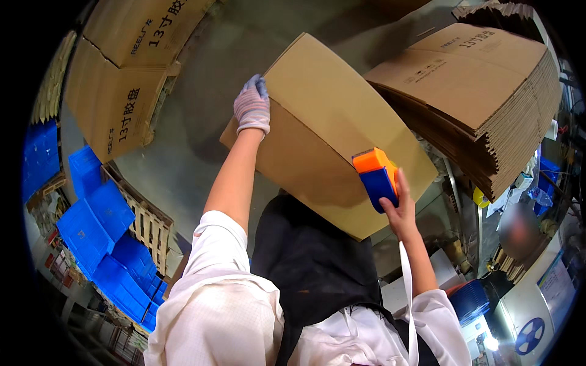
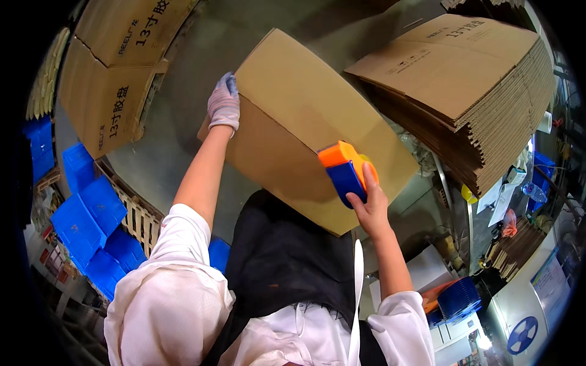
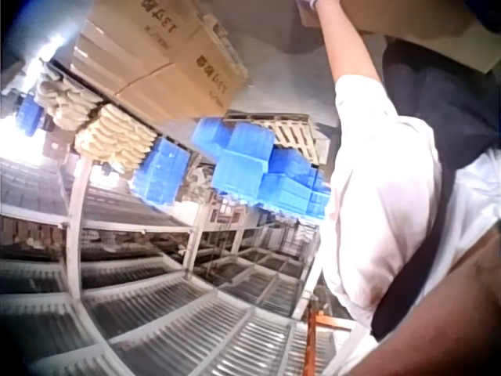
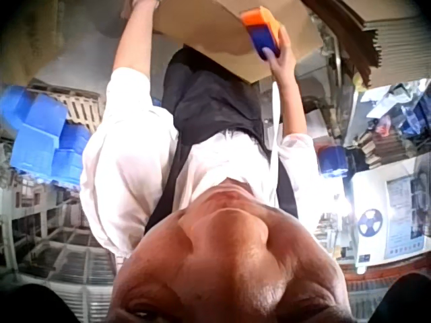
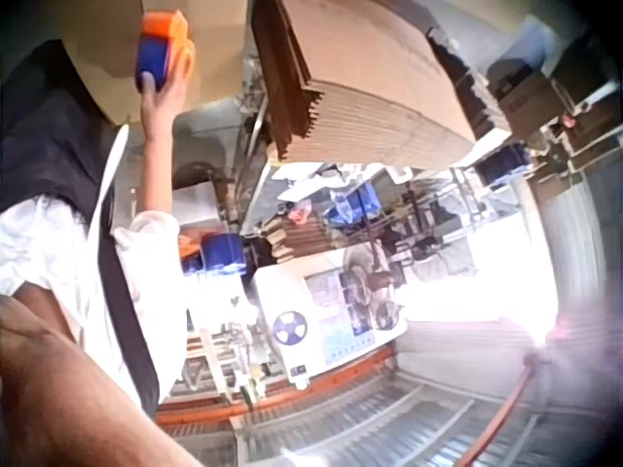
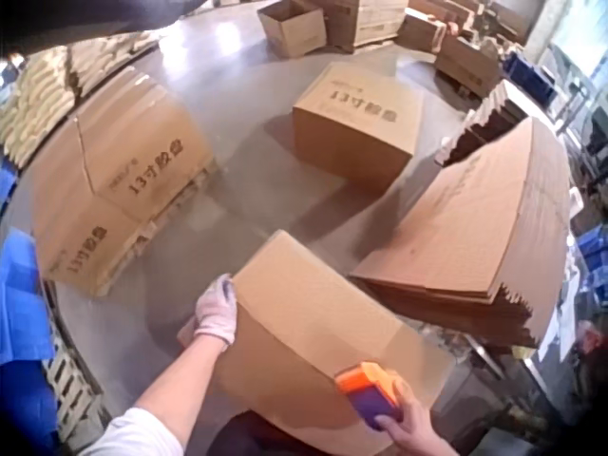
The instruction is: The person assembles flat cardboard boxes by folding and taping the seams. They then place blue plastic reels into the boxes one by one. The task involves repetitive folding, taping, and stacking of items in a warehouse environment.
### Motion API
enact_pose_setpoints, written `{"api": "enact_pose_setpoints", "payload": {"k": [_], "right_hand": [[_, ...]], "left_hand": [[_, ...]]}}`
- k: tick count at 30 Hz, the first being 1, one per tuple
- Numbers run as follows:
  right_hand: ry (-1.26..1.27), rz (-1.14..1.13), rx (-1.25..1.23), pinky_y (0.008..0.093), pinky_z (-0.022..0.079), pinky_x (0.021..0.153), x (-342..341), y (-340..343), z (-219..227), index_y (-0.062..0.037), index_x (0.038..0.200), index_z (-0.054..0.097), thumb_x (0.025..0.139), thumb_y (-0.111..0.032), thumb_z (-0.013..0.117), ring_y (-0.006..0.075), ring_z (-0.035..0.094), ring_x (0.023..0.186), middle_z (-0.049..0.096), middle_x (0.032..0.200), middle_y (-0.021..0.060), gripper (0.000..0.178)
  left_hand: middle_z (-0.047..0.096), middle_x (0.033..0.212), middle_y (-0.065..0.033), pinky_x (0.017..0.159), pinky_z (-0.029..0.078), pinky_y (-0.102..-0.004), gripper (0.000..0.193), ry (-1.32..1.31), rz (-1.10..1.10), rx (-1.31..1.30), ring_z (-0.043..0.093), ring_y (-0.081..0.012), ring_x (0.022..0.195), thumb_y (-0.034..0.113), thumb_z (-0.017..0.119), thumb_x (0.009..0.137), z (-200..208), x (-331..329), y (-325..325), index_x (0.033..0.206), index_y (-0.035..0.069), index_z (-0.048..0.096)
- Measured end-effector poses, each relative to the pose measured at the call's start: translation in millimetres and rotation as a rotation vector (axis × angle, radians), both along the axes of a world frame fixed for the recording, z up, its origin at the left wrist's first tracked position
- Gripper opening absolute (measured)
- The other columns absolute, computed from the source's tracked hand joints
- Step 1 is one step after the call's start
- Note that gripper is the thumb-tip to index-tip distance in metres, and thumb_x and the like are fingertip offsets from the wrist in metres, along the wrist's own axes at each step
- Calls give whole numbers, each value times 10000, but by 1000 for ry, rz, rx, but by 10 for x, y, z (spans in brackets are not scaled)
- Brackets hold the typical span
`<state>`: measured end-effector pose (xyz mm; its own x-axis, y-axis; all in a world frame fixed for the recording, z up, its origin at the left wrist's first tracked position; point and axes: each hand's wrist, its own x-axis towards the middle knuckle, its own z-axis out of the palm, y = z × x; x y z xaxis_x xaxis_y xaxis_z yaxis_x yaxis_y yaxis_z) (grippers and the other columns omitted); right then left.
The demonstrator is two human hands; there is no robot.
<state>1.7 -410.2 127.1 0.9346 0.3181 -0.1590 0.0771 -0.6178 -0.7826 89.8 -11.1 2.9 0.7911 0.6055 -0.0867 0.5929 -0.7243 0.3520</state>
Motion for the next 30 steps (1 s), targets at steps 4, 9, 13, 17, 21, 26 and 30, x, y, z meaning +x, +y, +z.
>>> {"api": "enact_pose_setpoints", "payload": {"k": [4, 9, 13, 17, 21, 26, 30], "right_hand": [[521, -207, 677, 271, 458, 757, 447, 638, 411, -51, 1439, 373, 888, -309, 607, 147, 596, 820, 644, 965, 115, 652], [232, -7, 135, 325, 473, 609, 569, 1077, -431, -62, 1224, 567, 841, -291, 627, 224, 580, 592, 573, 644, 127, 451], [122, 38, 128, 317, 502, 642, 574, 1148, -603, -30, 1072, 601, 841, -310, 634, 250, 626, 643, 602, 693, 141, 364], [123, 35, 125, 324, 509, 648, 526, 1079, -610, -20, 987, 599, 841, -345, 656, 261, 629, 650, 614, 714, 145, 361], [202, 61, 50, 335, 514, 653, 582, 1124, -546, -20, 945, 598, 819, -386, 692, 268, 642, 669, 631, 728, 147, 398], [325, 164, -68, 351, 526, 683, 780, 1308, -301, -19, 946, 605, 713, -451, 778, 287, 668, 714, 665, 770, 152, 520], [357, 191, -131, 362, 530, 696, 918, 1422, -208, -18, 947, 606, 668, -468, 806, 278, 676, 730, 678, 791, 153, 566]], "left_hand": [[668, 1121, -108, 894, 484, -427, 341, -28, -33, 202, 629, -313, 1018, 360, 433, 980, -170, 19, -41, 1166, 143, 620], [659, 1167, -102, 993, 412, -440, 381, 43, -16, 201, 608, -276, 1087, 384, 433, 977, -115, 42, -46, 1222, 141, 593], [563, 1312, -180, 1109, 289, -465, 466, -210, 47, 208, 500, -308, 1256, 354, 498, 962, 66, -47, -30, 1363, 118, 470], [647, 1095, -91, 952, 450, -349, 456, -442, -1, -802, 609, -218, 983, 424, 560, 948, 406, -500, -408, 1211, 53, 595], [651, 880, 3, 710, 476, -250, 431, 198, 326, -1493, 566, -87, 763, 497, 624, 894, 673, -570, -618, 1017, 90, 694], [604, 663, 18, 544, 412, -260, 354, 222, 38, -1140, 507, -84, 577, 437, 648, 888, 355, -440, -375, 825, 95, 712], [636, 678, 3, 532, 402, -258, 278, -200, 333, -976, 544, -89, 575, 334, 685, 873, 375, 54, 782, 788, 70, 694]]}}
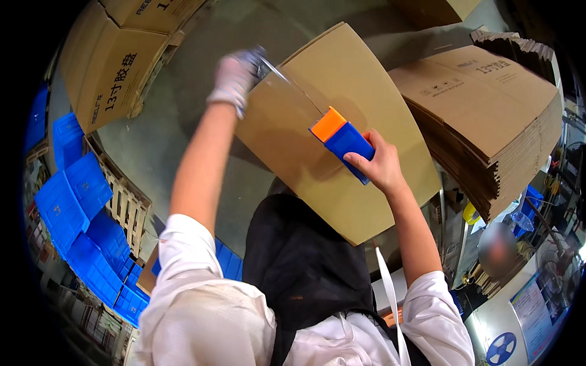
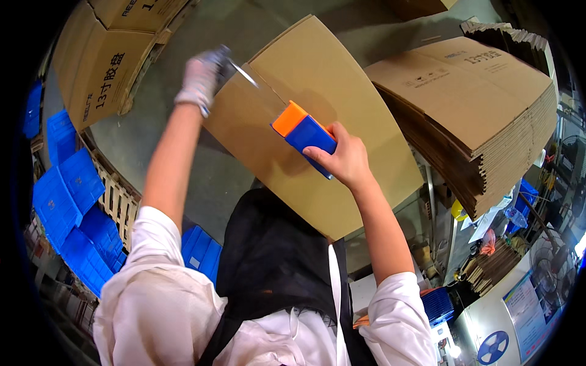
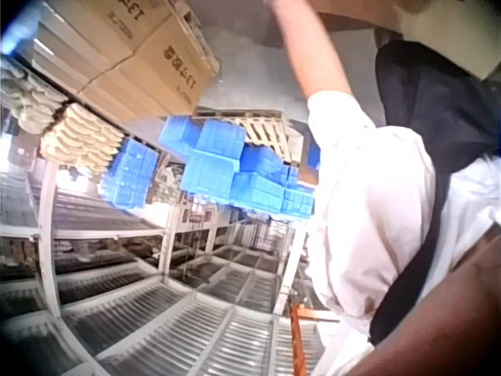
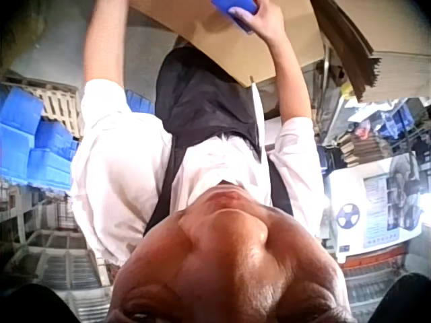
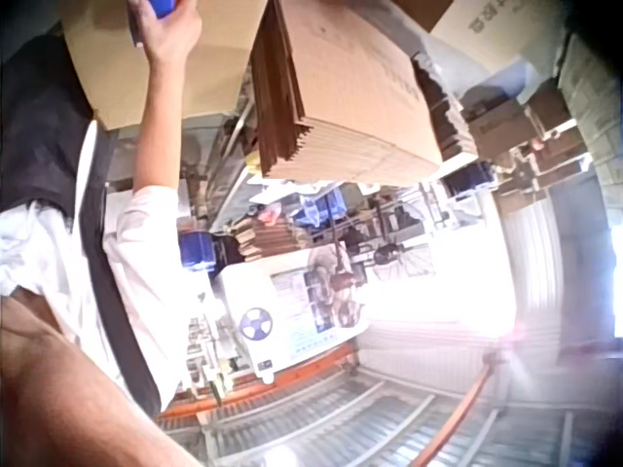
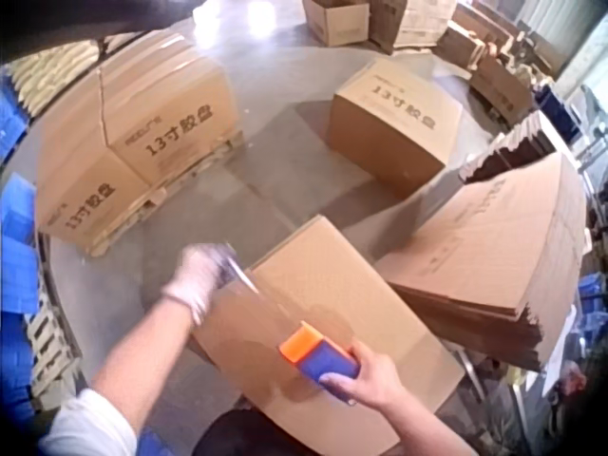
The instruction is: The person assembles flat cardboard boxes by folding and taping the seams. They then place blue plastic reels into the boxes one by one. The task involves repetitive folding, taping, and stacking of items in a warehouse environment.
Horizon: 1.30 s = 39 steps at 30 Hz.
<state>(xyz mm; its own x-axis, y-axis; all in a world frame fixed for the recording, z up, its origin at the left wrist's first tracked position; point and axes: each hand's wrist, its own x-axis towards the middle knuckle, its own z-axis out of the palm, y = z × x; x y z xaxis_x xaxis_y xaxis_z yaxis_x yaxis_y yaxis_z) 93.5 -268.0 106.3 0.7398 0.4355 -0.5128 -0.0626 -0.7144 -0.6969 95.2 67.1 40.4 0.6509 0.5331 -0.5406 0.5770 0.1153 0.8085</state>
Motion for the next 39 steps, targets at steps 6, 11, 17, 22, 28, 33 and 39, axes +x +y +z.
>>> {"api": "enact_pose_setpoints", "payload": {"k": [6, 11, 17, 22, 28, 33, 39], "right_hand": [[47, -49, -70, 350, 528, 689, 3, 135, -76, -21, 930, 605, 670, -464, 806, 258, 669, 714, 677, 780, 138, 551], [24, -90, -92, 351, 531, 686, -50, 65, -173, -24, 927, 605, 666, -454, 810, 251, 676, 725, 681, 783, 138, 543], [34, -68, -104, 372, 537, 712, -28, 103, -191, -22, 959, 611, 682, -524, 769, 296, 683, 760, 687, 809, 161, 594], [134, 8, -182, 394, 537, 730, 150, 205, -41, -3, 994, 622, 698, -576, 723, 322, 683, 813, 690, 849, 186, 653], [145, 47, -302, 410, 535, 721, -144, -759, 68, -31, 1003, 625, 697, -578, 720, 343, 672, 791, 684, 818, 174, 634], [192, -69, -529, 433, 530, 725, -902, -2269, 257, -48, 997, 616, 682, -559, 730, 352, 674, 813, 686, 826, 177, 611], [265, -142, -803, 438, 523, 701, -1881, -3853, 381, -55, 979, 583, 667, -516, 742, 348, 671, 780, 684, 807, 166, 579]], "left_hand": [[668, 745, -26, 595, 451, -239, 287, 80, -187, 318, 577, -85, 623, 321, 696, 877, -1011, 366, 743, 966, 48, 709], [676, 1157, -104, 988, 429, -381, 445, 372, -748, 149, 594, -297, 1125, 403, 619, 884, -1559, 330, 380, 1219, 111, 645], [437, 1435, -171, 1046, 404, -453, 620, 436, -807, 602, 443, -355, 1299, 493, 506, 924, -908, 564, 157, 1446, 182, 382], [418, 1440, -202, 1053, 382, -463, 622, 52, -837, 1150, 440, -373, 1287, 421, 489, 938, -525, 237, -731, 1449, 93, 355], [390, 1480, -157, 1109, 255, -546, 639, -95, -910, 1524, 390, -341, 1341, 423, 492, 918, -654, 280, -744, 1459, 111, 353], [328, 1533, -100, 1129, 188, -566, 571, 23, -918, 1667, 326, -318, 1394, 411, 398, 979, -650, 282, -862, 1479, 144, 327], [296, 1550, -93, 1144, 141, -560, 575, 190, -897, 1702, 267, -287, 1427, 422, 345, 990, -603, 241, -1157, 1487, 132, 317]]}}
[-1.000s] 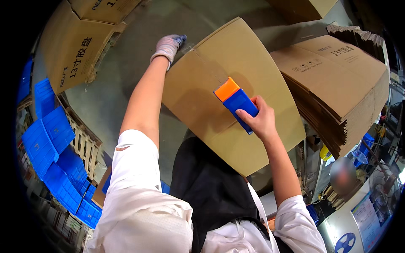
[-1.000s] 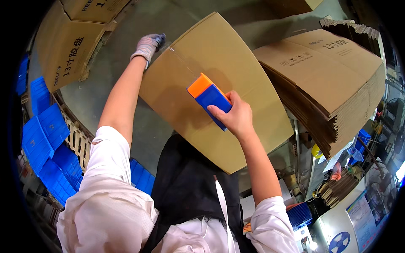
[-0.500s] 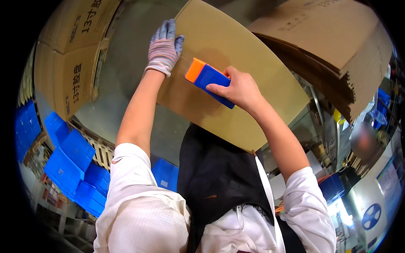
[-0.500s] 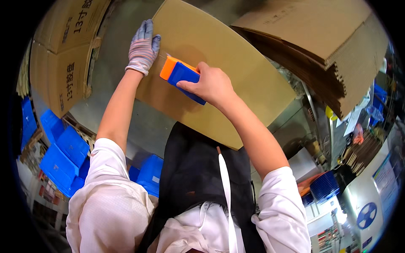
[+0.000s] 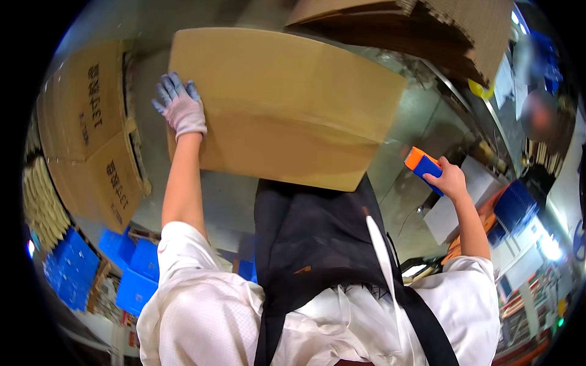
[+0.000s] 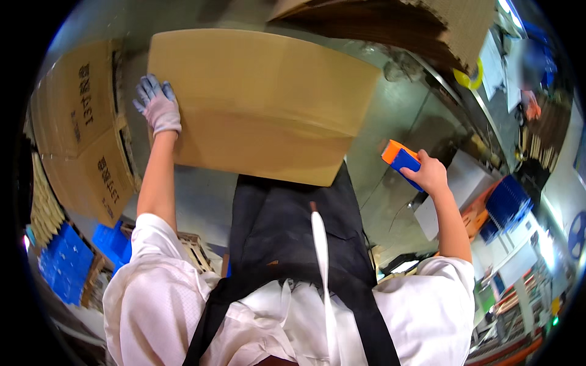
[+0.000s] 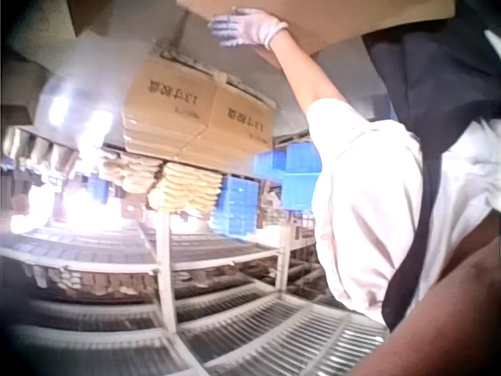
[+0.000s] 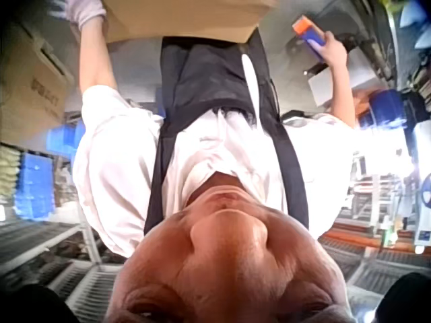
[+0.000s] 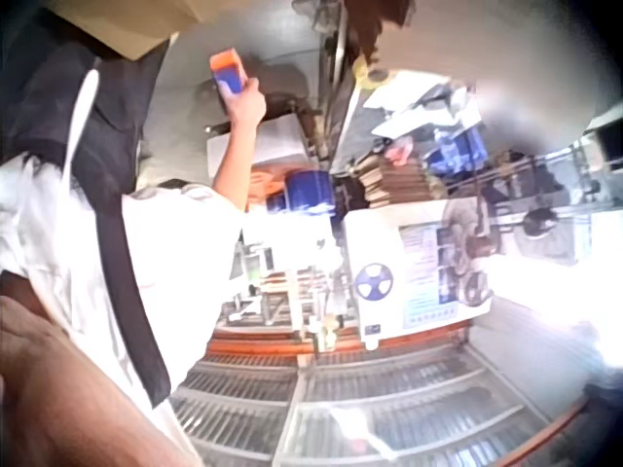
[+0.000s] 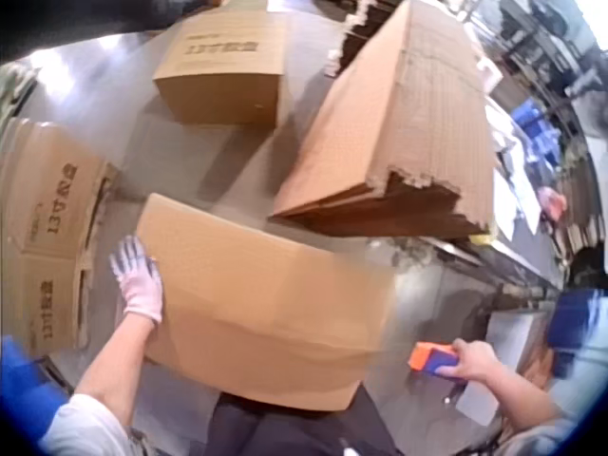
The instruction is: The person assembles flat cardboard boxes by folding and taping the seams. They then place blue plastic reels into the boxes one by one. The task involves repetitive folding, taping, and stacking of items in a warehouse environment.
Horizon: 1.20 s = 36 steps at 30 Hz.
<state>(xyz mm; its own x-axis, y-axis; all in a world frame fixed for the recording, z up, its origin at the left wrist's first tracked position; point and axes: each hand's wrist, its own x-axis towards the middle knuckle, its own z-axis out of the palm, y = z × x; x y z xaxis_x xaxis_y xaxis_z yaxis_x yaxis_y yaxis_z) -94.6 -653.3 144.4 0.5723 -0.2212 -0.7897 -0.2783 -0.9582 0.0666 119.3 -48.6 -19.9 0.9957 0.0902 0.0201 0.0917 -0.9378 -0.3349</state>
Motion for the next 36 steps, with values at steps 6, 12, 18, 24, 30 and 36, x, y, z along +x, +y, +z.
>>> {"api": "enact_pose_setpoints", "payload": {"k": [6, 12, 18, 24, 30, 36], "right_hand": [[-76, -65, 49, 428, 518, 665, -73, -32, -46, -50, 957, 583, 690, -495, 735, 336, 668, 750, 675, 777, 156, 540], [-13, -90, -4, 419, 540, 696, -29, 159, -611, -58, 986, 599, 705, -535, 690, 317, 682, 773, 688, 811, 156, 561], [68, -279, 128, 433, 542, 782, 152, 898, -1569, -49, 1038, 628, 708, -480, 706, 330, 679, 917, 698, 943, 178, 549], [-332, -867, 59, 500, 499, 802, -231, 996, -1625, 42, 1099, 493, 791, -483, 682, 469, 626, 943, 646, 999, 304, 637], [-335, -882, 16, 494, 482, 792, -38, 1421, -1273, 12, 1218, 404, 790, -410, 682, 475, 619, 921, 645, 977, 304, 662], [-222, -463, 220, 481, 497, 806, 34, 1743, -1470, -75, 1262, 545, 898, -357, 521, 417, 625, 966, 661, 1053, 227, 461]], "left_hand": [[394, 1490, -50, 1135, 167, -581, 563, 625, -700, -467, 326, -249, 1388, 371, 552, 879, 631, -793, -2731, 1396, 170, 457], [467, 1436, -32, 1139, 210, -520, 464, 591, -1375, -740, 380, -188, 1357, 365, 556, 864, 268, -1280, -3549, 1271, 143, 573], [487, 1420, -73, 1130, 194, -577, 370, 802, -1341, -508, 372, -238, 1372, 301, 544, 858, 420, -1182, -3547, 1155, 113, 659], [262, 1525, -184, 1170, 237, -344, 541, 919, -344, -1212, 254, -372, 1413, 62, 471, 877, 74, -1533, -3885, 1413, 129, 434], [475, 1400, -133, 1119, 232, -558, 479, 546, -600, -516, 382, -346, 1338, 357, 590, 830, 763, -188, -2059, 1284, 210, 563], [510, 1361, -190, 1046, 359, -469, 588, -64, 234, -509, 465, -401, 1249, 530, 371, 948, 74, 843, 565, 1376, 145, 490]]}}
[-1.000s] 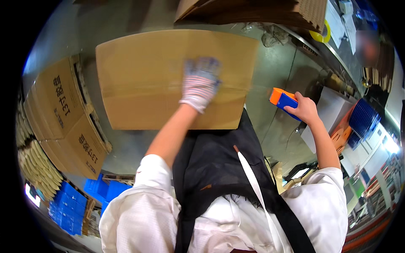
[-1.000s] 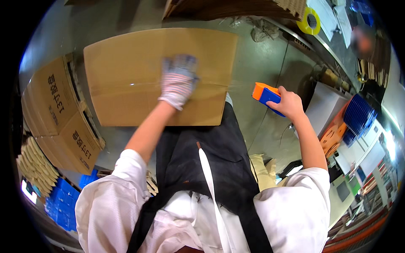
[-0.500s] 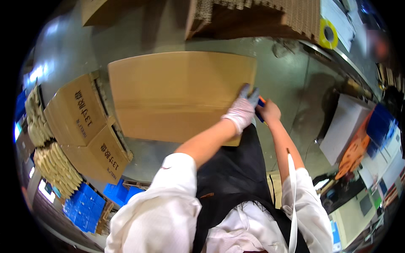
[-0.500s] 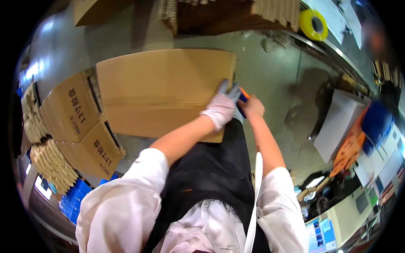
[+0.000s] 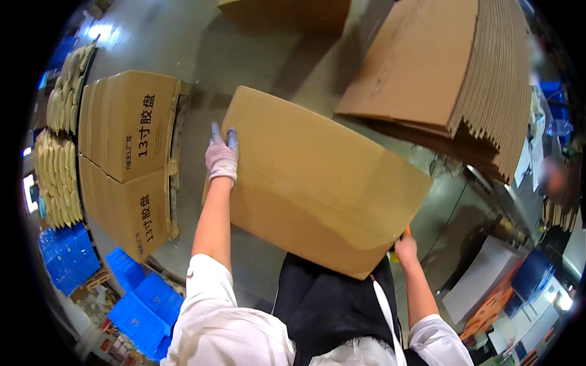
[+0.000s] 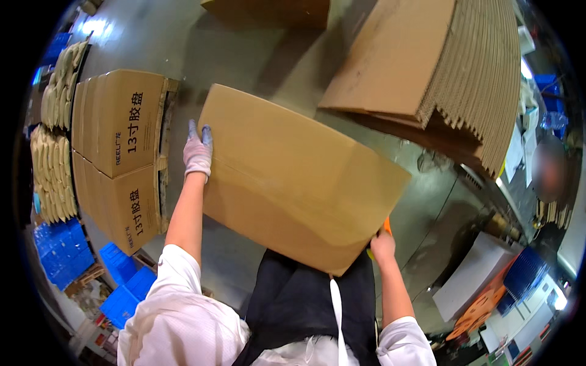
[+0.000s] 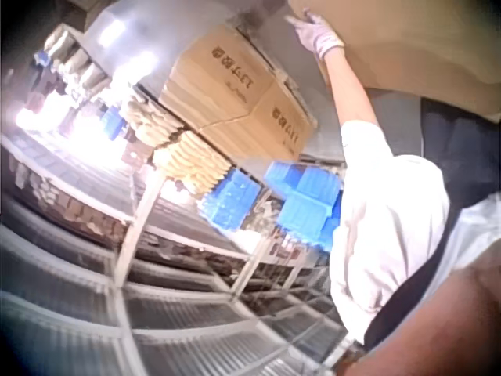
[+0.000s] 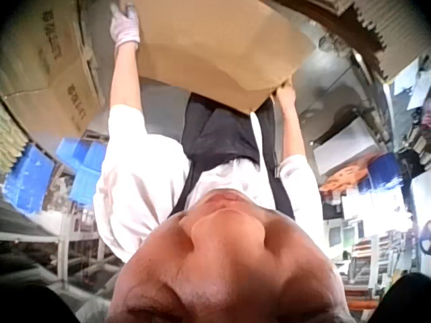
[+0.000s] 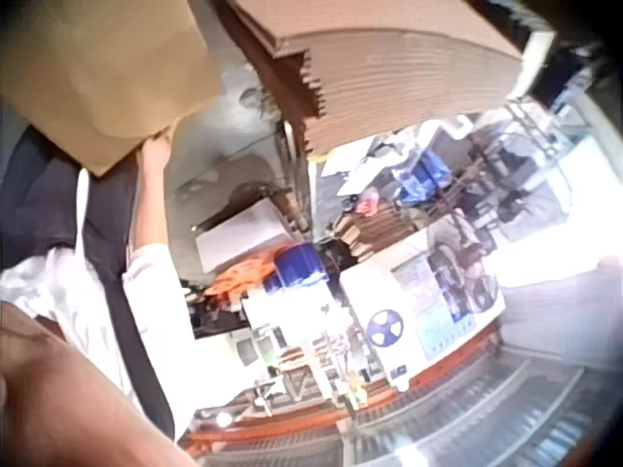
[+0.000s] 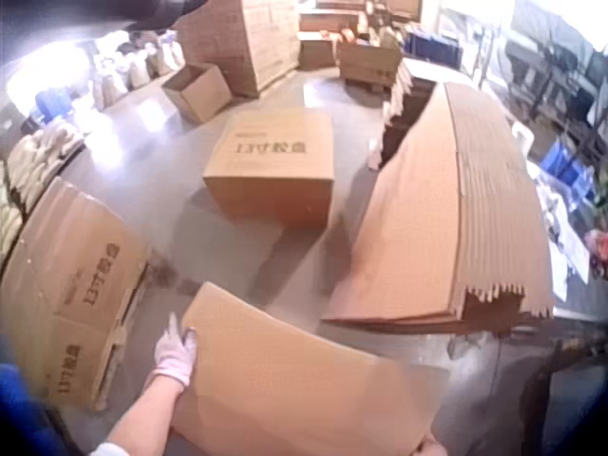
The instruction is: The person assembles flat cardboard boxes by folding and taping the seams. They then place blue plastic reels into the boxes one by one. The task involves repetitive folding, taping, and stacking of items in a warehouse environment.
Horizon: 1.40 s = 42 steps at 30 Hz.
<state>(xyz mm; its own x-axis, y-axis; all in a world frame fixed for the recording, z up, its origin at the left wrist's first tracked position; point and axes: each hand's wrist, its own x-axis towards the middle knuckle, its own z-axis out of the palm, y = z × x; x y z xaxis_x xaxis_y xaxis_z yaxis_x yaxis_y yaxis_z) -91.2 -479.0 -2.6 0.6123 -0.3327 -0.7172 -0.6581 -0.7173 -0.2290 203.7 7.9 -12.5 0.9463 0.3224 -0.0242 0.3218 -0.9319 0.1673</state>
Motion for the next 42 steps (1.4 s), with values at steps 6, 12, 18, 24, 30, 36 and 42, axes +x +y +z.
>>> {"api": "enact_pose_setpoints", "payload": {"k": [6, 12, 18, 24, 30, 36, 42], "right_hand": [[36, -10, -18, 457, 492, 844, 196, 768, 706, -92, 1172, 637, 906, -274, 513, 397, 624, 1008, 666, 1051, 225, 346], [-459, -87, 190, 350, 481, 853, 1021, 1437, 1437, -83, 1187, 625, 891, -158, 579, 264, 638, 995, 663, 1034, 146, 309], [-1286, -13, 224, 348, 468, 733, 2549, 1388, 2539, -36, 1075, 636, 855, -27, 582, 269, 599, 800, 600, 841, 126, 227], [-1247, -67, 133, 355, 474, 881, 4591, 641, 3119, -136, 1279, 570, 900, -115, 548, 296, 601, 1052, 620, 1151, 151, 381], [-1318, -217, 507, 285, 386, 1006, 4678, 226, 3102, -86, 1304, 576, 948, -158, 572, 159, 527, 1158, 584, 1279, 103, 363], [-858, -241, 767, 336, 372, 1036, 3049, -288, 2731, -25, 1280, 583, 905, -205, 611, 206, 525, 1195, 579, 1272, 124, 417], [-877, -276, 719, 304, 474, 842, 2537, -574, 2863, -30, 1218, 630, 837, -93, 651, 204, 614, 954, 644, 1107, 141, 387]], "left_hand": [[611, 1187, -231, 942, 446, -457, 699, 105, 341, -239, 562, -421, 1110, 632, 299, 939, 774, -246, 892, 1217, 72, 611], [687, 997, -144, 840, 478, -332, 558, -529, 314, -228, 619, -231, 886, 463, 505, 969, 2931, -419, 2028, 1143, -52, 631], [663, 1125, -121, 887, 469, -330, 444, -1040, 97, -649, 609, -214, 981, 339, 541, 961, 4354, 341, 1958, 1181, -39, 618], [537, 1358, -167, 1028, 389, -359, 553, -1067, -65, -370, 531, -303, 1206, 350, 438, 981, 4416, 2145, 1546, 1415, 9, 405], [516, 1376, -177, 1075, 358, -351, 475, -873, -462, -444, 477, -280, 1291, 201, 525, 977, 3330, 2547, -836, 1415, 52, 418], [580, 1283, -134, 1022, 428, -385, 353, -118, -568, -805, 544, -297, 1203, 235, 632, 911, 1696, 1841, -2840, 1231, 93, 584], [242, 1520, -266, 1149, 234, -432, 800, 402, -803, -763, 236, -428, 1404, 544, 509, 906, 1421, 1698, -4647, 1510, 114, 209]]}}
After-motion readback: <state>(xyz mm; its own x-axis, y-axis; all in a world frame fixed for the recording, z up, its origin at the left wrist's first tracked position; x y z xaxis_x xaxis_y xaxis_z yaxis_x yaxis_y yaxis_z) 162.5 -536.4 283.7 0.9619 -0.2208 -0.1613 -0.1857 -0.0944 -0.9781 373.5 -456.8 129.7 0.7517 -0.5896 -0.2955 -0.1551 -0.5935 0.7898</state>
